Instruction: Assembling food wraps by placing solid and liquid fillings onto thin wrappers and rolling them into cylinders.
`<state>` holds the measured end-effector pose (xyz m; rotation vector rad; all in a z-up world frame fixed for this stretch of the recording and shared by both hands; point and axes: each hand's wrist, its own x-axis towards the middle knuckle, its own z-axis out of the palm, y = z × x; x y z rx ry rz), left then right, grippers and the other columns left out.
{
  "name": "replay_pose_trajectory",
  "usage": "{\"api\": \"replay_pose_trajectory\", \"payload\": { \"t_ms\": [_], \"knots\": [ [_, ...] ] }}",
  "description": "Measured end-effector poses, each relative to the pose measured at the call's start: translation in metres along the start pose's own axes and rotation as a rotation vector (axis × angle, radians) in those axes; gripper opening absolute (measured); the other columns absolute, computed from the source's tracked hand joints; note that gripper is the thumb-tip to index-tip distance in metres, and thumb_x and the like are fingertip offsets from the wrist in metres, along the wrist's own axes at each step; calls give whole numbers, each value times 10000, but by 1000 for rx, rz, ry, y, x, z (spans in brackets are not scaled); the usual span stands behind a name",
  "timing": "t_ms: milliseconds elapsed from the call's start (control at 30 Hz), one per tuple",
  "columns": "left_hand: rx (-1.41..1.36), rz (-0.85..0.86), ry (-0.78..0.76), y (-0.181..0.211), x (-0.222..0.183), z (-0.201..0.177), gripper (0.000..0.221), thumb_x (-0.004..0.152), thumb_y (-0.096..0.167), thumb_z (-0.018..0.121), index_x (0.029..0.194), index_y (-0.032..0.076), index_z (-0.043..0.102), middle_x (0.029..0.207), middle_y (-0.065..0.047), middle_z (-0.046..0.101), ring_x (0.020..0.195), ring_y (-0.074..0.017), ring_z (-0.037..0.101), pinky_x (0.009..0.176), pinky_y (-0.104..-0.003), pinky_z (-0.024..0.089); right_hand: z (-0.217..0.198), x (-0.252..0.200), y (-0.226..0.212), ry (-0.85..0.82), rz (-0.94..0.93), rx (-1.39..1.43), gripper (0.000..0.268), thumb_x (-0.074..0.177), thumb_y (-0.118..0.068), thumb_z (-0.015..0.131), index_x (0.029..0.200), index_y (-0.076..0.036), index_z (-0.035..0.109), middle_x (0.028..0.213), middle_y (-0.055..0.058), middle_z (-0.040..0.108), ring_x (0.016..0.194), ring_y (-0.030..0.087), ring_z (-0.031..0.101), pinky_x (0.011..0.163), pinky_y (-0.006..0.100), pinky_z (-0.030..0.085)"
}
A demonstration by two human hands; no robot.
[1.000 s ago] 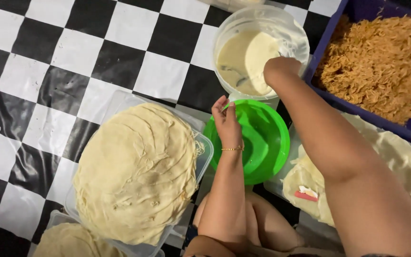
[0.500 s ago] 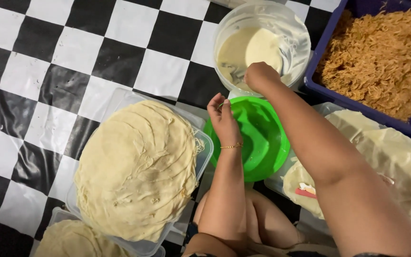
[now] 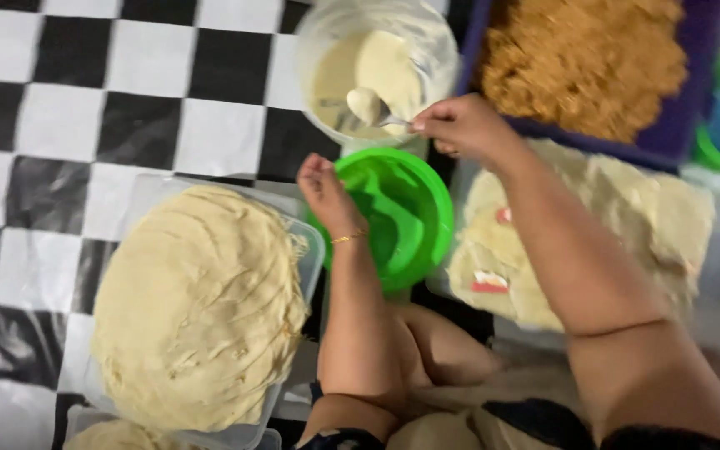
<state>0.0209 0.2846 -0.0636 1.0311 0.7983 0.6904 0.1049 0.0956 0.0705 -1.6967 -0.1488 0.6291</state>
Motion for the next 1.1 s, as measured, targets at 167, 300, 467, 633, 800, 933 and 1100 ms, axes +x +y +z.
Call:
{"api": "replay_pose_trajectory", "payload": {
  "t_ms": [167, 300, 467, 633, 800, 933, 1100],
  "knots": [
    [-7, 25, -3, 8, -7, 2, 251, 965, 178, 687, 1212, 154, 652, 1149, -8, 665, 982, -78, 587, 754, -194, 433, -87, -118, 27, 318, 57, -433, 177, 953, -268, 787, 1064, -130, 793, 592, 111, 645, 517, 125, 633, 454, 231, 499],
    [32, 39, -29, 6, -12, 7, 227, 968, 180, 683, 1193, 155, 659, 1136, -23, 675, 962, -82, 606, 724, -204, 452, -105, -185, 68, 457, 82, -572, 184, 989, -235, 773, 1150, -148, 788, 694, 97, 677, 607, 162, 653, 537, 294, 534],
    [80, 58, -44, 8, -19, 12, 187, 964, 203, 695, 1143, 159, 666, 1073, -14, 678, 913, -75, 602, 694, -191, 457, -103, -217, 101, 400, -21, -940, 84, 962, -228, 715, 991, -230, 794, 922, 17, 747, 818, 233, 719, 728, 339, 587],
    [74, -10, -177, 13, -15, 0, 256, 964, 197, 601, 1203, 110, 633, 1137, 1, 657, 935, -92, 579, 801, -260, 436, -108, -229, 50, 425, 381, -760, 251, 1013, -238, 689, 1183, -72, 770, 976, 125, 761, 621, 214, 585, 533, 324, 462],
    [74, -58, -145, 25, -18, 2, 256, 989, 180, 558, 1230, 116, 610, 1123, 0, 643, 958, -94, 578, 845, -266, 419, -111, -231, 8, 497, 414, -491, 261, 1017, -175, 698, 1243, -53, 745, 823, 132, 665, 613, 193, 479, 529, 305, 404],
    [-35, -22, -113, 12, -10, -1, 249, 990, 169, 570, 1222, 83, 604, 1100, -8, 634, 877, -81, 550, 770, -239, 416, -106, -164, -4, 397, 25, -613, 249, 1058, -187, 720, 1211, 6, 753, 736, 88, 633, 580, 163, 512, 514, 295, 369],
    [-61, 27, -81, 28, -14, 1, 244, 983, 156, 549, 1201, 57, 594, 1042, -14, 583, 881, -101, 521, 788, -242, 414, -42, 10, 10, 229, -394, -852, 191, 1020, -195, 742, 1084, -23, 792, 806, 86, 718, 596, 218, 574, 573, 346, 447]
  ]
}}
